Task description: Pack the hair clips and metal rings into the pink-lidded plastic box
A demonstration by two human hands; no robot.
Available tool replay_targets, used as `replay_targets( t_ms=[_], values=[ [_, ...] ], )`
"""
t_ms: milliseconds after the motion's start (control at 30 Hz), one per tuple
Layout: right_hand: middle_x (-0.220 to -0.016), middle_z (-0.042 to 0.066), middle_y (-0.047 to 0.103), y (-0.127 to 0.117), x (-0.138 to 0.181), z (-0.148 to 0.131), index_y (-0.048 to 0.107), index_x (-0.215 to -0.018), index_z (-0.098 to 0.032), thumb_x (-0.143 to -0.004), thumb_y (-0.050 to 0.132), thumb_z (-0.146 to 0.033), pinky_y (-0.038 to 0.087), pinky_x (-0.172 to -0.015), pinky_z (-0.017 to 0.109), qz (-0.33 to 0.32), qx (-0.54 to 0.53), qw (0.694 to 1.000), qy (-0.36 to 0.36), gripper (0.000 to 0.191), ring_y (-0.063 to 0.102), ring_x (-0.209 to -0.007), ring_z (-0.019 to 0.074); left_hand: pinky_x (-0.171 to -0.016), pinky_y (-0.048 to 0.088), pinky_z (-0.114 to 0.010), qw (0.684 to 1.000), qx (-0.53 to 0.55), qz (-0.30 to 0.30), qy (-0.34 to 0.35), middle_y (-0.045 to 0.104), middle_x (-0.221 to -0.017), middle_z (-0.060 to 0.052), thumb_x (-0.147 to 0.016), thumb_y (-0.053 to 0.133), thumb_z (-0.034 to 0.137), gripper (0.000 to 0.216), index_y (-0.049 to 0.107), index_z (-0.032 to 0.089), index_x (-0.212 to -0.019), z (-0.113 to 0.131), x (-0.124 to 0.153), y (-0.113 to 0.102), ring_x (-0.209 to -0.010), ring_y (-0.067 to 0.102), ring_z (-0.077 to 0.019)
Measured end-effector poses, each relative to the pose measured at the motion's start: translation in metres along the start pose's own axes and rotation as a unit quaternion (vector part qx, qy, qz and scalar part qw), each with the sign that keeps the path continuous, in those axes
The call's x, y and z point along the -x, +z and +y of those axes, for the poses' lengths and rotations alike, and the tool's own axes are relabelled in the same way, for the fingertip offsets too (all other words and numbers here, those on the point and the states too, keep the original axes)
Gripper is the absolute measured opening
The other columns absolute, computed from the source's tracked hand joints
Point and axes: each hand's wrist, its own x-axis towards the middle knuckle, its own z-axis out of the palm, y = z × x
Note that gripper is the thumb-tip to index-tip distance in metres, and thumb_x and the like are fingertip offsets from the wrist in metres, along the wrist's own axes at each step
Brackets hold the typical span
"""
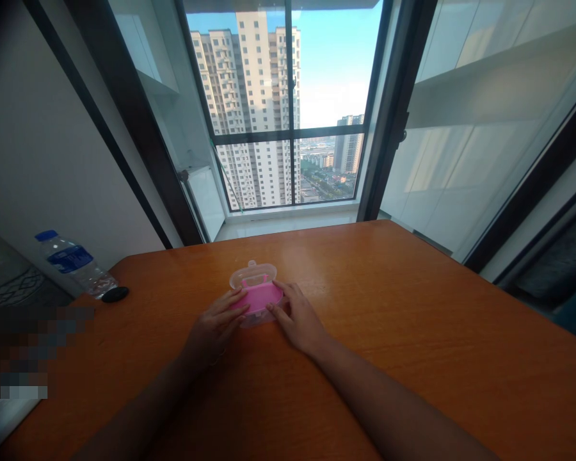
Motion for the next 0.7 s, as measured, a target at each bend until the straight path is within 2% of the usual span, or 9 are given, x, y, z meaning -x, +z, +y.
replay_targets(
  t_ms=[200,300,433,600,700],
  values=[
    [-0.125,0.009,0.056,0.002,0.001,0.0,0.05,-0.139,-0.025,-0.094,0.055,-0.03,0.046,-0.102,0.042,-0.002,0.004,1.0,0.002,0.046,0.058,-0.11,0.0223,-0.114,0.04,-0.047,0.999,-0.028,-0.038,0.008,0.053,-0.144,-0.008,-0.094,0.055,0.023,0.036,0.065,0.026,-0.128,-0.002,0.0,-0.003,-0.136,0.047,-0.0262],
    [-0.128,0.009,0.056,0.004,0.0,0.001,0.052,-0.136,-0.024,-0.093,0.055,-0.033,0.047,-0.101,0.042,-0.001,-0.027,0.999,0.043,0.044,0.059,-0.109,0.022,-0.113,0.042,-0.045,0.997,-0.056,-0.045,0.03,0.05,-0.147,-0.009,-0.095,0.051,0.02,0.038,0.063,0.026,-0.13,-0.002,-0.001,-0.002,-0.138,0.045,-0.0255],
    [-0.131,0.008,0.056,0.007,-0.001,0.001,0.053,-0.131,-0.023,-0.09,0.058,-0.035,0.048,-0.1,0.042,-0.003,-0.077,0.993,0.088,0.043,0.059,-0.112,0.0229,-0.112,0.043,-0.045,0.993,-0.095,-0.056,0.053,0.044,-0.152,-0.004,-0.095,0.047,0.013,0.047,0.056,0.033,-0.137,-0.004,-0.003,0.001,-0.14,0.042,-0.0246],
    [-0.122,0.007,0.062,0.009,-0.005,0.0,0.051,-0.128,-0.023,-0.088,0.057,-0.033,0.048,-0.099,0.042,-0.016,-0.122,0.984,0.128,0.042,0.06,-0.109,0.0229,-0.115,0.039,-0.046,0.988,-0.105,-0.099,0.052,0.033,-0.158,-0.003,-0.095,0.042,0.007,0.055,0.049,0.035,-0.142,-0.006,-0.003,0.001,-0.144,0.034,-0.0249],
    [-0.121,0.006,0.063,0.01,-0.006,-0.001,0.051,-0.127,-0.023,-0.087,0.056,-0.033,0.048,-0.098,0.041,-0.012,-0.136,0.982,0.133,0.041,0.06,-0.109,0.0231,-0.117,0.035,-0.048,0.986,-0.108,-0.123,0.036,0.026,-0.162,-0.003,-0.097,0.041,0.01,0.056,0.042,0.037,-0.146,-0.002,-0.001,-0.002,-0.148,0.026,-0.0256]
  ],
)
